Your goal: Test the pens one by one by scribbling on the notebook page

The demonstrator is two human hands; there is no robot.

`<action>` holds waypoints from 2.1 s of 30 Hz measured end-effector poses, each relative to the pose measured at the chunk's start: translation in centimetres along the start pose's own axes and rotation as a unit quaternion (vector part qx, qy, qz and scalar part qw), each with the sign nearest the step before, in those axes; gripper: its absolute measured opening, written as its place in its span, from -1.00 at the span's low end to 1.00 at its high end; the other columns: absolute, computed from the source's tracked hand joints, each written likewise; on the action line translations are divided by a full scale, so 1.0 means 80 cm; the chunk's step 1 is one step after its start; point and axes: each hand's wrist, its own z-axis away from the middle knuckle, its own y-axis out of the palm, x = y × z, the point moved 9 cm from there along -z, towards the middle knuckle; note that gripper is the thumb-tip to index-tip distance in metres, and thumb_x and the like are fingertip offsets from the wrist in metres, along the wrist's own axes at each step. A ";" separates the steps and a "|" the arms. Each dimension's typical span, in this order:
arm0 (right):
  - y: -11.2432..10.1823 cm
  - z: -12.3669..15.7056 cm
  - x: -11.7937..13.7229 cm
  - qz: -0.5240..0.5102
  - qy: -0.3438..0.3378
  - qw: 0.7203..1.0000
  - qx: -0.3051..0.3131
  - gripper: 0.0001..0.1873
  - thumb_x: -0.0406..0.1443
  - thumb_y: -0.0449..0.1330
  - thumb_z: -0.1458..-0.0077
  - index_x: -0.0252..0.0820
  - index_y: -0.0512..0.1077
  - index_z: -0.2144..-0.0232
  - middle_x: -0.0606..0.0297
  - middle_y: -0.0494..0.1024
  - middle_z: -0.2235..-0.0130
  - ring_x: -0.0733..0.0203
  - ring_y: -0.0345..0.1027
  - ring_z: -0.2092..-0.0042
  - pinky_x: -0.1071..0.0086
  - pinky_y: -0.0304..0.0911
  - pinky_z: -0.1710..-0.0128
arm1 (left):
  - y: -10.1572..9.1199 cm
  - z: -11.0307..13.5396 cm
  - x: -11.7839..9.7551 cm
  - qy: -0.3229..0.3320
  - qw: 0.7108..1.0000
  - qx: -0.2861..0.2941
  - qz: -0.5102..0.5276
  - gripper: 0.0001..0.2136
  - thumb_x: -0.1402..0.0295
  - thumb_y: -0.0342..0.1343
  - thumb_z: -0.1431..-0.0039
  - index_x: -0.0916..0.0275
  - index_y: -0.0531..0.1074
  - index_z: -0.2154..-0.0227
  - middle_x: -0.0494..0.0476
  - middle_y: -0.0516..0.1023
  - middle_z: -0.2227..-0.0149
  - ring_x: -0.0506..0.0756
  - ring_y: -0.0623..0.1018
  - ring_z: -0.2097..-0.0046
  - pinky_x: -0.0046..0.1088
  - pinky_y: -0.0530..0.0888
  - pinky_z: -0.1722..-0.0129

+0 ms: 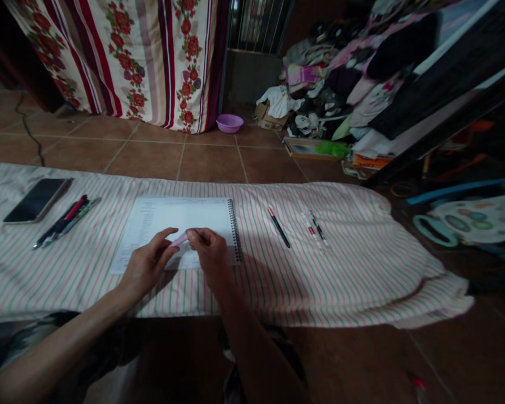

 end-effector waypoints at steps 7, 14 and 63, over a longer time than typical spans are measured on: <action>0.000 -0.003 -0.007 0.020 0.003 1.000 0.013 -0.76 -0.15 0.19 0.08 -0.23 0.49 0.50 0.41 0.35 0.61 0.36 0.20 0.52 0.46 0.13 0.49 | 0.003 0.001 0.000 -0.010 1.000 0.005 -0.008 -0.66 0.25 -0.12 -0.21 0.20 0.21 -0.03 0.11 0.55 0.34 0.09 0.53 0.38 -0.45 0.36 0.37; 0.014 0.000 -0.007 -0.027 -0.009 1.000 0.010 -0.69 -0.14 0.12 0.00 -0.22 0.46 0.27 0.31 0.49 0.46 0.29 0.37 0.40 0.41 0.30 0.35 | 0.003 -0.004 0.010 -0.072 0.988 -0.015 0.135 -0.73 0.23 -0.03 -0.14 0.20 0.34 0.13 0.04 0.49 0.45 0.04 0.45 0.45 -0.45 0.34 0.41; 0.048 0.018 0.051 0.291 -0.358 0.887 -0.007 -0.66 -0.29 -0.16 -0.23 -0.17 0.39 0.16 0.18 0.55 0.26 0.23 0.44 0.24 0.38 0.35 0.20 | -0.004 0.019 -0.016 -0.017 0.878 0.084 0.471 -0.70 0.26 0.12 -0.09 0.31 0.47 0.14 0.18 0.59 0.34 0.05 0.55 0.40 -0.38 0.51 0.33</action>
